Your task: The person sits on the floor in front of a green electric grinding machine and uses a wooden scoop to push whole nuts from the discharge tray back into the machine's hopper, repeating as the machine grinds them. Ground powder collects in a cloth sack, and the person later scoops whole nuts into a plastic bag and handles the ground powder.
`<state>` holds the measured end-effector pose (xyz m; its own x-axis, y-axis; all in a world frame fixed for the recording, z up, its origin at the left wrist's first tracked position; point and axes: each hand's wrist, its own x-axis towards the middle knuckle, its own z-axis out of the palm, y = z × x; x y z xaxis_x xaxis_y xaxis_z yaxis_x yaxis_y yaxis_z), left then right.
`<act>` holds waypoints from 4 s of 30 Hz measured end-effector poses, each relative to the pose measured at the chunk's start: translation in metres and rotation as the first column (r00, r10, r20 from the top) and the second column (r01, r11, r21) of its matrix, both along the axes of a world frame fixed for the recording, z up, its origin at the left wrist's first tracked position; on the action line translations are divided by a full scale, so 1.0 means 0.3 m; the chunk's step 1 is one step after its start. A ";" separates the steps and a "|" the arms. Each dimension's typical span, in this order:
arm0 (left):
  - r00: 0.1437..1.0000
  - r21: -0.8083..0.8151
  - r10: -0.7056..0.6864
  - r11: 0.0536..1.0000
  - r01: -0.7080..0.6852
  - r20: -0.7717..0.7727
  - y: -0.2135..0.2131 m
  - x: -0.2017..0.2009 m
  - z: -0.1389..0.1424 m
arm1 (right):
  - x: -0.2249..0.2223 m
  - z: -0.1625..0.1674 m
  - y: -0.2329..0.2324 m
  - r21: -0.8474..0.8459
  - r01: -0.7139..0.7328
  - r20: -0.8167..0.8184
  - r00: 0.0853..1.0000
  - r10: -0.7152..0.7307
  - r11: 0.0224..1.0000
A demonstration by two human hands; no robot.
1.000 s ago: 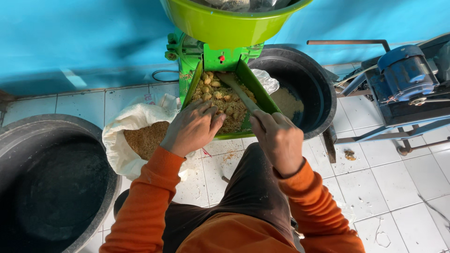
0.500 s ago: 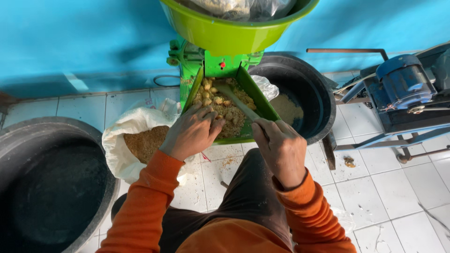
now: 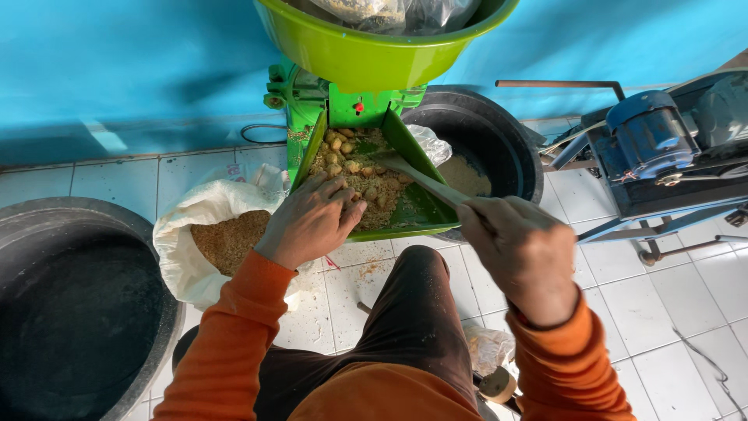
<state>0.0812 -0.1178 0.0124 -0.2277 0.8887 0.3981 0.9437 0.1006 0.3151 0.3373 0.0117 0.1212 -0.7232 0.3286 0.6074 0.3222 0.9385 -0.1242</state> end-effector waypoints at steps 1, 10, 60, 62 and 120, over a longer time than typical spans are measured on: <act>1.000 -0.004 0.000 1.000 0.000 0.007 0.000 0.000 0.001 | -0.029 -0.014 0.006 0.018 -0.004 0.016 1.000 0.004 1.000; 1.000 -0.010 -0.010 1.000 0.010 0.022 0.001 0.004 0.011 | -0.124 -0.152 -0.025 -0.087 -0.007 -0.143 0.990 -0.005 0.996; 0.999 0.121 -0.047 0.992 0.045 0.010 -0.011 0.008 0.030 | -0.039 0.007 -0.034 -0.118 -0.114 -0.058 0.992 0.108 0.986; 0.997 0.067 -0.039 0.997 0.035 0.065 -0.014 0.008 0.031 | -0.071 0.008 -0.043 -0.092 -0.134 -0.068 0.989 0.128 0.987; 0.997 0.064 -0.064 0.996 0.061 0.049 -0.005 0.004 0.030 | -0.208 -0.095 -0.155 0.053 0.019 -0.216 0.976 -0.008 0.998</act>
<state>0.0824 -0.1194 0.0213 -0.1941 0.8756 0.4423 0.9301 0.0210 0.3667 0.2749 -0.0347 0.0928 -0.5694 0.3000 0.7654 0.3061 0.9415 -0.1412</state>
